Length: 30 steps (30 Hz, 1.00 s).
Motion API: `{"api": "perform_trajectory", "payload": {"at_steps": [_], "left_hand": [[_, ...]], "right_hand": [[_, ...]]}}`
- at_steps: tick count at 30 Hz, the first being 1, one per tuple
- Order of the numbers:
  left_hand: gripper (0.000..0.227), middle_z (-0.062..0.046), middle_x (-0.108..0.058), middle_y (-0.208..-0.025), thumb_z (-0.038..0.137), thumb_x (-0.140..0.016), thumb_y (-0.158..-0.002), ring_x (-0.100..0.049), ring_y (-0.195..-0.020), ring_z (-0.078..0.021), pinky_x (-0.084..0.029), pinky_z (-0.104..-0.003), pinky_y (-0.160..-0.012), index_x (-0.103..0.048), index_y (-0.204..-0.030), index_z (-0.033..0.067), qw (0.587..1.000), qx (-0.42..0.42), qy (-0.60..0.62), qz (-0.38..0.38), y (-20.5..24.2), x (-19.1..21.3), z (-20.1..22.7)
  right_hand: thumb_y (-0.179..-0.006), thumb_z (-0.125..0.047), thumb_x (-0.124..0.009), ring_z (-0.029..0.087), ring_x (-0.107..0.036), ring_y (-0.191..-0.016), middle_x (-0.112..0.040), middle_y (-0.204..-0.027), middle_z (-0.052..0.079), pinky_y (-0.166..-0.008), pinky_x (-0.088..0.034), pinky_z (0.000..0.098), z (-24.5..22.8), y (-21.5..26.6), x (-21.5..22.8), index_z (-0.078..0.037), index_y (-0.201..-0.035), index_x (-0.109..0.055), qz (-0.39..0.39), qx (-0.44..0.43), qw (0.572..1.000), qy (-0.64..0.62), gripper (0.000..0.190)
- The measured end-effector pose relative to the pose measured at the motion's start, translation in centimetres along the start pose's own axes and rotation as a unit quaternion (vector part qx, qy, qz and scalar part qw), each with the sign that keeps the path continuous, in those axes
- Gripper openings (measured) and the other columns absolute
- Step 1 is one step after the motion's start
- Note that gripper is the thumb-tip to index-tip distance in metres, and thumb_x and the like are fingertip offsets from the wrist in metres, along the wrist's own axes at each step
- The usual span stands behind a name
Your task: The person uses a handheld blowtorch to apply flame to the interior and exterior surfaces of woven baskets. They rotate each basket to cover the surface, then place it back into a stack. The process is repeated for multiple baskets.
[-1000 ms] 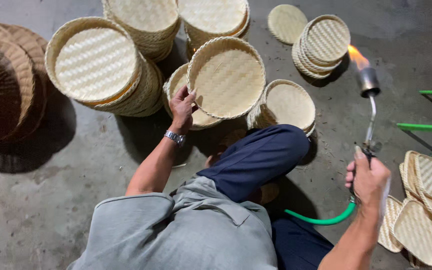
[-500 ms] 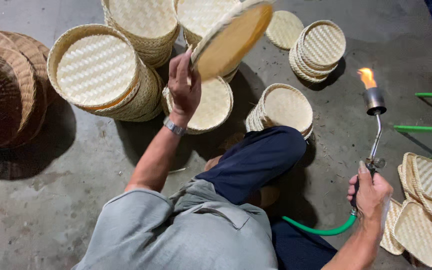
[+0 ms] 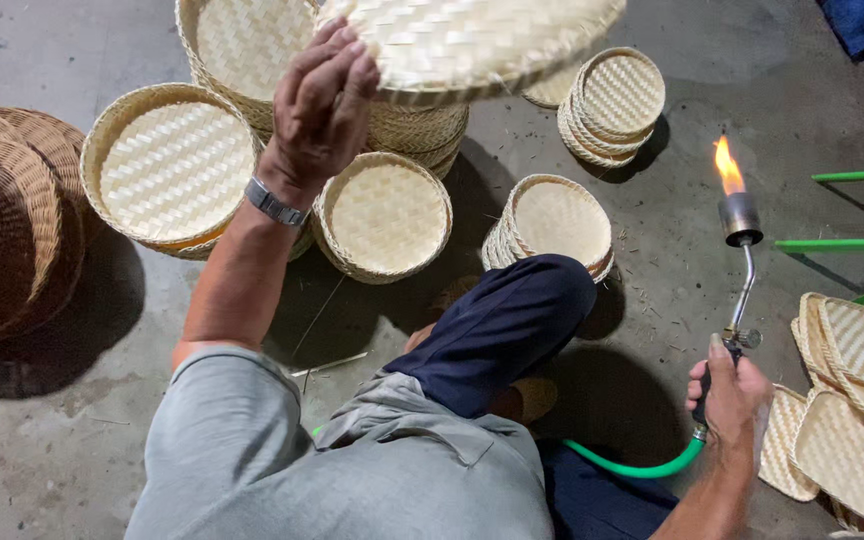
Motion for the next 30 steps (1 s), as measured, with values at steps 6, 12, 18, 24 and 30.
{"api": "perform_trajectory", "payload": {"at_steps": [6,12,18,24,30], "left_hand": [[0.016,-0.008,-0.06,-0.107,-0.003,-0.074,-0.104,-0.053,-0.089,-0.0152,-0.048,-0.03,-0.075,-0.068,-0.118,-0.0027,0.879,0.458,0.1,0.085,9.5,0.7,-2.2],[0.024,-0.002,-0.068,-0.097,0.002,-0.07,-0.088,-0.06,-0.08,-0.0084,-0.052,-0.024,-0.071,-0.069,-0.111,-0.0027,0.654,0.716,0.243,0.039,26.2,-2.1,3.7],[0.032,-0.01,-0.068,-0.095,0.007,-0.075,-0.084,-0.065,-0.084,-0.0187,-0.055,-0.032,-0.075,-0.065,-0.112,-0.0039,0.653,0.753,0.072,-0.042,36.3,-2.6,6.0],[0.029,-0.012,-0.068,-0.097,0.015,-0.077,-0.088,-0.067,-0.087,-0.023,-0.056,-0.038,-0.075,-0.062,-0.107,-0.0006,0.653,0.744,-0.013,-0.14,38.0,-2.7,5.9],[0.022,-0.015,-0.062,-0.095,0.017,-0.079,-0.086,-0.062,-0.089,-0.0358,-0.052,-0.047,-0.077,-0.068,-0.1,0.0048,0.734,0.632,-0.127,-0.213,37.4,-2.3,5.9]], "right_hand": [[-0.107,-0.041,-0.064,0.013,-0.053,-0.053,-0.057,-0.066,0.006,-0.047,-0.046,0.0289,-1.0,0.8,-0.8,-0.003,-0.085,-0.059,0.008,-0.011,0.999,0.037,0.044],[-0.107,-0.04,-0.064,0.013,-0.052,-0.051,-0.057,-0.065,0.006,-0.047,-0.046,0.0295,-0.5,0.5,-1.5,-0.002,-0.085,-0.059,-0.015,-0.014,0.999,0.036,0.045],[-0.107,-0.04,-0.065,0.013,-0.054,-0.053,-0.058,-0.067,0.006,-0.048,-0.047,0.029,-0.3,0.6,-1.6,-0.002,-0.085,-0.06,-0.022,-0.012,0.998,0.051,0.044],[-0.107,-0.041,-0.066,0.012,-0.054,-0.053,-0.058,-0.067,0.005,-0.047,-0.046,0.0281,-0.3,1.2,-2.0,-0.003,-0.086,-0.06,-0.021,-0.021,0.999,0.037,0.044],[-0.107,-0.039,-0.066,0.012,-0.053,-0.052,-0.058,-0.067,0.005,-0.047,-0.046,0.0284,0.1,1.0,-2.1,-0.003,-0.085,-0.06,-0.022,-0.021,0.999,0.036,0.043]]}}
Point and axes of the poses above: each hand's wrist, its own y-axis away from the middle knuckle, its own x-axis out of the back of the hand, z = x × y, the point moved 7 cm from there along -y, towards the middle knuckle
